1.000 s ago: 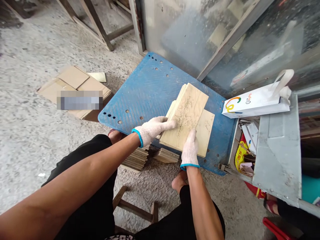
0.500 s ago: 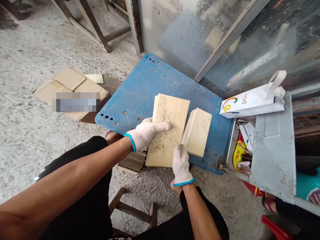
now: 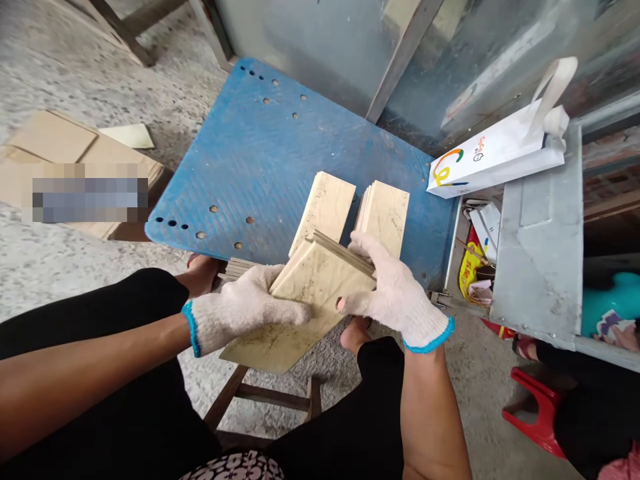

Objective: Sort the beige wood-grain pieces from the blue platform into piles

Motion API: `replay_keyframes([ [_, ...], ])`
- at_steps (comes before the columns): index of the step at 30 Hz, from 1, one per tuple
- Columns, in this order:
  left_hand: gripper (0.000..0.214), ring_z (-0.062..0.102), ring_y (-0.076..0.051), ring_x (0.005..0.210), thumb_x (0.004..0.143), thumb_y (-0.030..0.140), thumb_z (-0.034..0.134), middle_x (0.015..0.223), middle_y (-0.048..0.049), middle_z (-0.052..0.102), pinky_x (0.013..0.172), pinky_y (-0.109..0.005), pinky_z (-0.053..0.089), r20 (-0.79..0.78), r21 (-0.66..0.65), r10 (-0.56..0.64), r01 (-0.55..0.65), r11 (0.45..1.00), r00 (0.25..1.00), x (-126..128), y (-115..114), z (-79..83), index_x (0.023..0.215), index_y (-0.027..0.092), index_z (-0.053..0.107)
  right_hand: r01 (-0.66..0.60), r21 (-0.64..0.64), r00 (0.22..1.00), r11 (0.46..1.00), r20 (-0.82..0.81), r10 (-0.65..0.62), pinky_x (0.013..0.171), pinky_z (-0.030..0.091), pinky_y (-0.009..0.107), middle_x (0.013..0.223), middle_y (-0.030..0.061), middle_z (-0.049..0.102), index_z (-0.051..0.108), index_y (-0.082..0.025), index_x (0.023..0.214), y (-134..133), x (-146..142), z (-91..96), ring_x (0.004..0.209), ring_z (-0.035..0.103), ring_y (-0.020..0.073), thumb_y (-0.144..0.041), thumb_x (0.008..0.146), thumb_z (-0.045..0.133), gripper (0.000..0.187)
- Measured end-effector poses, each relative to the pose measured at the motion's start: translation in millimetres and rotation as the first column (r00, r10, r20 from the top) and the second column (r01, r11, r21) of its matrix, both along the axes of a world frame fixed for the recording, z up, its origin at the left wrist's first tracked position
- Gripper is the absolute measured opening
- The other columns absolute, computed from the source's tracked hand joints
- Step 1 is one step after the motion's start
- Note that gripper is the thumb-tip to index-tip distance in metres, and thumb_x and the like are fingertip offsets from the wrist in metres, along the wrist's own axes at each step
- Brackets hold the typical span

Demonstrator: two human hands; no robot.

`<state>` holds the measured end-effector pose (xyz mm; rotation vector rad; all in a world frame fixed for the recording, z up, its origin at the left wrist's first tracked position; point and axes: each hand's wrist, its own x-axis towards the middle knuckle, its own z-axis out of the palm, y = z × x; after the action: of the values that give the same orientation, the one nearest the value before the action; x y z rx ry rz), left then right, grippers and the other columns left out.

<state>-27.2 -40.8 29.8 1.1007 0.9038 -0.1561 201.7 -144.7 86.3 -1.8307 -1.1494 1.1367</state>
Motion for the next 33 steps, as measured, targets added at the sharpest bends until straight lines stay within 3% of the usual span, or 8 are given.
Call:
replay_keyframes([
  [6,0.058,0.07,-0.026,0.088,0.056,0.042,0.084,0.089,0.0008,0.074,0.065,-0.027,0.053,-0.095,0.1,-0.215,0.224,0.969,0.972,-0.7,-13.0,6.6,0.109,0.024,0.073,-0.273,-0.232,0.95,0.934,0.091,0.3,0.092,0.052,0.044,0.126,0.0062,0.067,0.052,-0.026,0.14,-2.1,-13.6,2.2,0.112,0.064,0.0318,-0.047,0.062,0.088,0.089],
  [12,0.046,0.068,-0.019,0.075,0.06,0.047,0.079,0.079,0.0058,0.071,0.058,-0.024,0.046,-0.171,0.165,-0.392,0.418,0.893,0.904,0.3,-27.6,7.3,0.101,0.028,0.073,-0.281,-0.37,0.933,0.886,0.112,0.343,0.075,0.052,0.032,0.103,0.003,0.073,0.064,-0.021,0.11,-31.9,-17.4,-7.3,0.092,0.069,0.025,-0.049,0.069,0.081,0.052],
  [19,0.047,0.067,-0.019,0.085,0.063,0.047,0.077,0.094,0.0027,0.071,0.068,-0.024,0.047,-0.101,0.349,-0.608,0.601,0.719,0.787,-5.0,-35.8,6.4,0.105,0.028,0.07,-0.287,-0.256,0.855,0.923,0.365,0.367,0.059,0.044,0.027,0.079,-0.0013,0.07,0.063,-0.022,0.097,-80.1,-46.8,8.4,0.067,0.065,0.0174,-0.049,0.071,0.079,0.04],
  [23,0.049,0.068,-0.021,0.09,0.069,0.044,0.074,0.101,0.0015,0.071,0.071,-0.025,0.05,-0.066,0.407,-0.743,0.698,0.59,0.666,-7.3,-39.2,-2.6,0.116,0.033,0.067,-0.388,-0.106,0.786,0.915,0.48,0.389,0.067,0.045,0.03,0.091,0.0024,0.073,0.062,-0.021,0.105,-94.3,-63.2,4.5,0.074,0.068,0.0187,-0.047,0.083,0.07,0.034],
  [25,0.062,0.068,-0.026,0.092,0.065,0.041,0.077,0.106,-0.0022,0.071,0.071,-0.03,0.052,-0.151,0.432,-0.812,0.776,0.459,0.565,-7.0,-40.3,-7.6,0.125,0.033,0.063,-0.408,-0.125,0.755,0.904,0.512,0.411,0.065,0.043,0.032,0.09,0.0033,0.073,0.063,-0.021,0.101,-96.3,-69.1,-6.7,0.074,0.068,0.0197,-0.048,0.085,0.068,0.032],
  [28,0.085,0.068,-0.035,0.096,0.063,0.033,0.08,0.116,-0.0135,0.069,0.075,-0.039,0.054,-0.342,0.43,-0.847,0.869,0.244,0.407,-4.8,-39.7,-10.9,0.142,0.021,0.051,-0.4,-0.279,0.692,0.873,0.532,0.488,0.061,0.041,0.032,0.085,0.0031,0.072,0.064,-0.021,0.095,-95.7,-75.1,-33.1,0.071,0.068,0.0215,-0.052,0.082,0.069,0.035],
  [30,0.082,0.068,-0.037,0.097,0.07,0.029,0.076,0.116,-0.0179,0.068,0.077,-0.043,0.054,-0.393,0.403,-0.85,0.896,0.185,0.352,-2.6,-37.3,-10.4,0.145,0.015,0.048,-0.376,-0.441,0.643,0.815,0.51,0.572,0.061,0.041,0.033,0.086,0.0034,0.072,0.065,-0.021,0.095,-94.8,-77.8,-53.1,0.073,0.068,0.0229,-0.052,0.081,0.069,0.034],
  [33,0.054,0.069,-0.039,0.095,0.076,0.025,0.071,0.104,-0.0191,0.072,0.079,-0.047,0.054,-0.407,0.33,-0.872,0.934,0.135,0.27,-1.4,-33.0,-14.1,0.128,0.013,0.064,-0.289,-0.651,0.604,0.702,0.444,0.661,0.063,0.042,0.032,0.089,0.0042,0.071,0.063,-0.022,0.099,-95.6,-81.7,-80.9,0.08,0.069,0.0249,-0.052,0.083,0.066,0.034],
])
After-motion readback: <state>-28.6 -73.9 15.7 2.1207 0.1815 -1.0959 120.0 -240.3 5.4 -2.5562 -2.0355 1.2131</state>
